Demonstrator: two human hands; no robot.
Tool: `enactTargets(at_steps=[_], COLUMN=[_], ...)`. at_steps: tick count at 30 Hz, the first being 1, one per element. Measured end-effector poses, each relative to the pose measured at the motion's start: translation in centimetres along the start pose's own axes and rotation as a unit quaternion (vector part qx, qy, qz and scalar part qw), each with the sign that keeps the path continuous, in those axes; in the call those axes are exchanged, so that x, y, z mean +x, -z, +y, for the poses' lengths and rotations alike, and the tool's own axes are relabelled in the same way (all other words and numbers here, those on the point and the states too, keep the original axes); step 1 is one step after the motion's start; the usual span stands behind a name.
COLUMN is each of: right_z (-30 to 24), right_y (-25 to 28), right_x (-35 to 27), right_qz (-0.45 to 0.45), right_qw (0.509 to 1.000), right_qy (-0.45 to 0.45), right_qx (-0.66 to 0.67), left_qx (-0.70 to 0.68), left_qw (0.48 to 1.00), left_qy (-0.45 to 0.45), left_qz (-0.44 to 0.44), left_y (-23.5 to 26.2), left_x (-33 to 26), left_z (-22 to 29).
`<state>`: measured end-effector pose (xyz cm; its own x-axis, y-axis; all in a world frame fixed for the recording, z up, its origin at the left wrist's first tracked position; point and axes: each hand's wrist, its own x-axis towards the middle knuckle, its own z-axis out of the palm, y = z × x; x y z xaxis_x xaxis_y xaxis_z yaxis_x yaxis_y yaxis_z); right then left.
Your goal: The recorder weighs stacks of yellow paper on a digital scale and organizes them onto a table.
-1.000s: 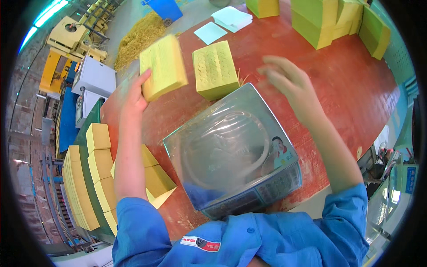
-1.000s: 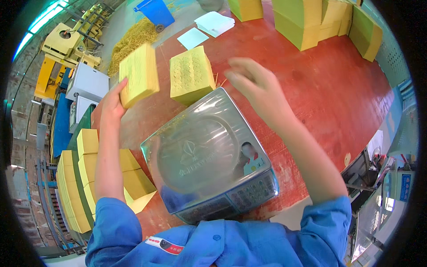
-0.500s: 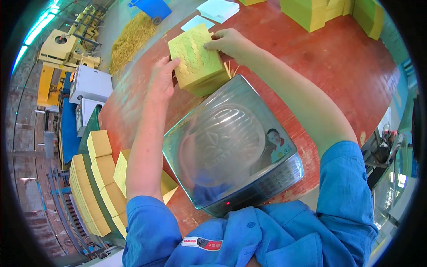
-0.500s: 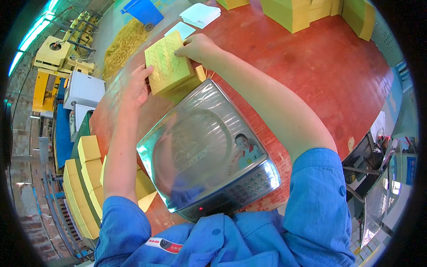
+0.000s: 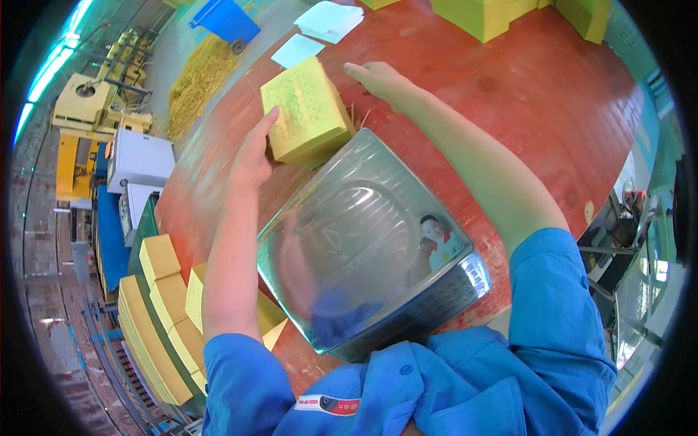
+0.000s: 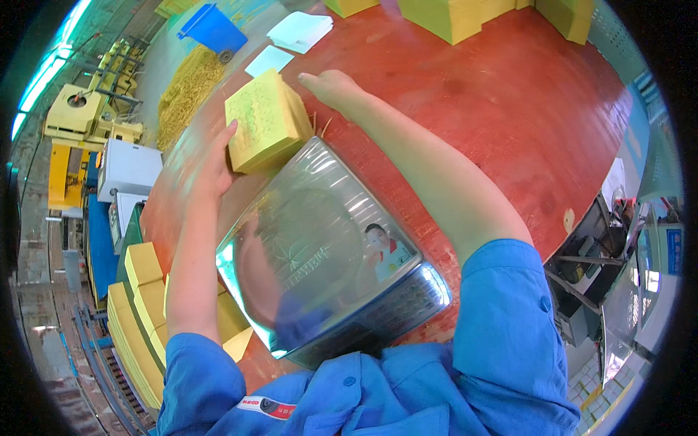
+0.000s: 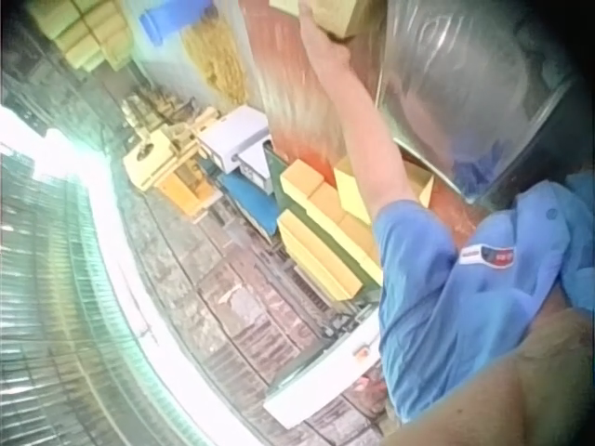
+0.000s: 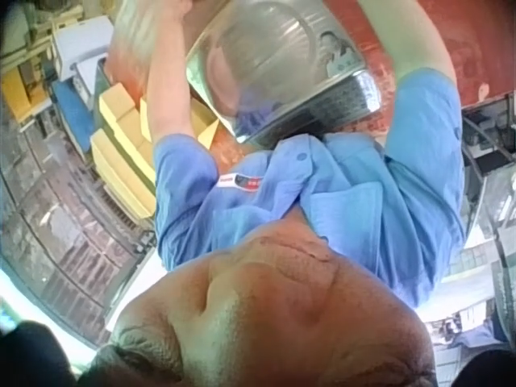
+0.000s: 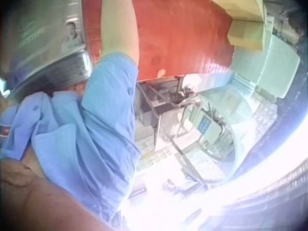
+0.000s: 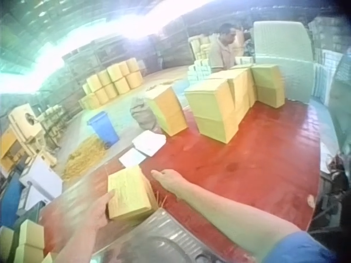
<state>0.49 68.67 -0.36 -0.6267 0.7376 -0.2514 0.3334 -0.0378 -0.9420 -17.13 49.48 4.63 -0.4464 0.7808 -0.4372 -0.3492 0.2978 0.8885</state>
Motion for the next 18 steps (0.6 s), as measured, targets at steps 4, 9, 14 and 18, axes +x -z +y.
enactTargets(at_steps=[4,9,14,18], right_z=[3.5,3.9,7.9,12.8], right_y=[0.5,1.9,12.3,18.0], right_x=[0.8,-0.3,-5.9,-18.7], right_qz=[-0.006,0.067,0.164,0.294], right_qw=[0.999,0.986,0.972,0.947], right_qy=[-0.006,0.056,0.022,0.044], right_qx=[0.054,0.144,0.165,0.122], left_qx=[-0.034,0.030,0.166,0.198], left_qw=[0.998,0.995,0.970,0.928], left_qy=[0.051,0.054,0.049,0.083], left_qz=[-0.029,-0.079,-0.170,-0.304], left_y=[-2.2,-8.0,-19.8,-28.7], left_x=[1.8,6.6,8.2,3.3], left_z=[0.0,1.3,0.2,-3.8])
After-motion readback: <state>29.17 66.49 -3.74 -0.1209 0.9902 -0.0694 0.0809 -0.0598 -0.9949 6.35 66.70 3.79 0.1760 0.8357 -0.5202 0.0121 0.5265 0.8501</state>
